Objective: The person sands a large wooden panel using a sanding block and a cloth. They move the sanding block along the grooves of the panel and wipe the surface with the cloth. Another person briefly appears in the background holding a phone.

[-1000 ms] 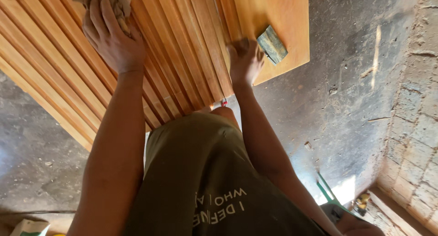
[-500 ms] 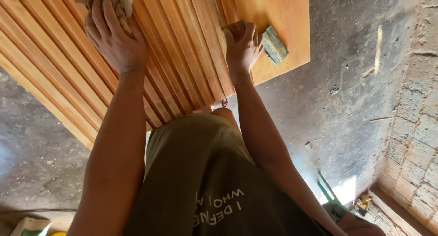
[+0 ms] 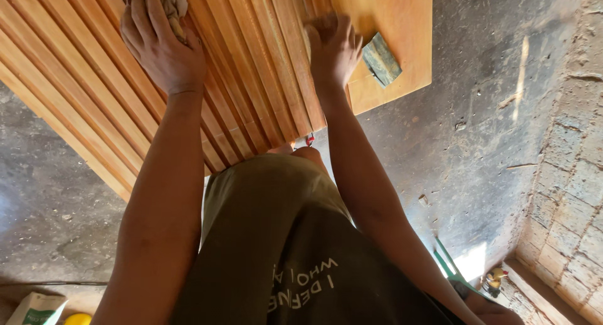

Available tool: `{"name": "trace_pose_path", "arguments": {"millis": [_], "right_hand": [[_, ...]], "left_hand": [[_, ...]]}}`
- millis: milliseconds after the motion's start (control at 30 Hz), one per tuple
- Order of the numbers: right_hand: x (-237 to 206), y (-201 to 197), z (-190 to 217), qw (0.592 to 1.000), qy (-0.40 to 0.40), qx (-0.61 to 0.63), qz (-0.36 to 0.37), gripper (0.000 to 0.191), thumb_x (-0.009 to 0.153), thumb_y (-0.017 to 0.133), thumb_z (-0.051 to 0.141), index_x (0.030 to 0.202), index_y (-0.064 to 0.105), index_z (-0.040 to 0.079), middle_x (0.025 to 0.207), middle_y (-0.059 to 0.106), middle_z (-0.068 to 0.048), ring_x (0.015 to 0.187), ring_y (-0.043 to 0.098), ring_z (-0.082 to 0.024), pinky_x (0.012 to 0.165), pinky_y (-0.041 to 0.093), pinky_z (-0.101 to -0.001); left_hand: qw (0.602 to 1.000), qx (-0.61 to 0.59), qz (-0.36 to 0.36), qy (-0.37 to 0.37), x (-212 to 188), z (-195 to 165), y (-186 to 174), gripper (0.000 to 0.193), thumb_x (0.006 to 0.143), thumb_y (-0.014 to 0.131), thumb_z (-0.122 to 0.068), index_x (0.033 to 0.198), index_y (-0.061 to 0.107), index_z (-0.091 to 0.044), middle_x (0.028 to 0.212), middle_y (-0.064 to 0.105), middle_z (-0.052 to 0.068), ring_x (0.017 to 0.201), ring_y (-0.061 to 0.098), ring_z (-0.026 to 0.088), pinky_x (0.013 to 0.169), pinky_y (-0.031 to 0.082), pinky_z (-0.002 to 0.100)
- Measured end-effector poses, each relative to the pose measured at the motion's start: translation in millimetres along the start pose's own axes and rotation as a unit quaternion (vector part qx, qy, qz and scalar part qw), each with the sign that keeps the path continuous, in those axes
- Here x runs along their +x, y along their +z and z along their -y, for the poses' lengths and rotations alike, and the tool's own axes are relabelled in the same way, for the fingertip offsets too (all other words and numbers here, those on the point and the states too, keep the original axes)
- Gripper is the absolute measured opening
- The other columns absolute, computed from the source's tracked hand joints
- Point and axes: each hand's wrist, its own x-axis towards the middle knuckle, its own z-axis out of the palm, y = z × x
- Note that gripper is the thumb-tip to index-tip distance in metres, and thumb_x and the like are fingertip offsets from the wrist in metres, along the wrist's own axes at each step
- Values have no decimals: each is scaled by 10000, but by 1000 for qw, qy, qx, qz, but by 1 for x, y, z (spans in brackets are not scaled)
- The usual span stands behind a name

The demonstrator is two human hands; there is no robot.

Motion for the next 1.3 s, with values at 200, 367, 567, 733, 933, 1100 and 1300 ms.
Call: {"name": "trace_pose_path", "arguments": {"millis": [200,367,567,733,933,1100,1300], "right_hand": [[-28,-21,-9,1000,3,-10,-19,595,783,849,415,1205,552,119,1136,702,-92,1121,579,-385,1007,397,-592],[7,-6,4,999,-11,1,-37,552,819,851,449,1170,556,142,1120,695,-67,1140,581,-359,1044,408,-546],[1,-6,-6,1000,12,6,-12,568,798,841,452,1192,562,153,1128,711,-50,1079,585,-333,1048,388,-543],[12,-4,4,999,-31,-18,-31,598,800,857,493,1177,557,139,1147,690,-62,1110,562,-335,998,389,-543],[1,-3,-14,1000,-12,2,-12,548,804,858,439,1198,580,179,1137,720,-19,1121,577,-317,1048,413,-554],[19,-3,6,989,-101,-66,-87,642,763,887,502,1181,580,124,1099,698,-94,1183,541,-471,997,363,-656],[-5,-43,27,999,-35,29,28,397,925,821,412,1144,615,152,1096,718,-29,1124,620,-321,1105,397,-553]], "left_hand": [[1000,-5,5,2,0,0,1,580,1044,677,-166,1571,443,-104,1590,425,112,1447,403,384,1235,380,548],[1000,1,-7,-1,0,0,3,579,1029,665,-140,1568,453,-138,1593,442,90,1457,413,358,1250,386,529],[1000,5,0,0,-1,1,3,578,1022,662,-137,1563,459,-127,1588,448,109,1445,415,374,1229,378,539],[1000,14,15,-6,0,-1,3,580,1017,648,-133,1566,460,-125,1583,454,102,1443,417,369,1237,380,536],[1000,4,-1,5,2,0,1,546,1050,667,-164,1553,463,-108,1566,455,126,1432,413,384,1220,370,560],[1000,5,18,13,2,0,0,550,1079,683,-181,1572,452,-97,1585,449,143,1445,408,391,1220,363,570],[1000,10,7,-1,-3,4,4,639,984,675,-102,1579,447,-152,1603,427,99,1456,397,371,1248,367,553]]}}
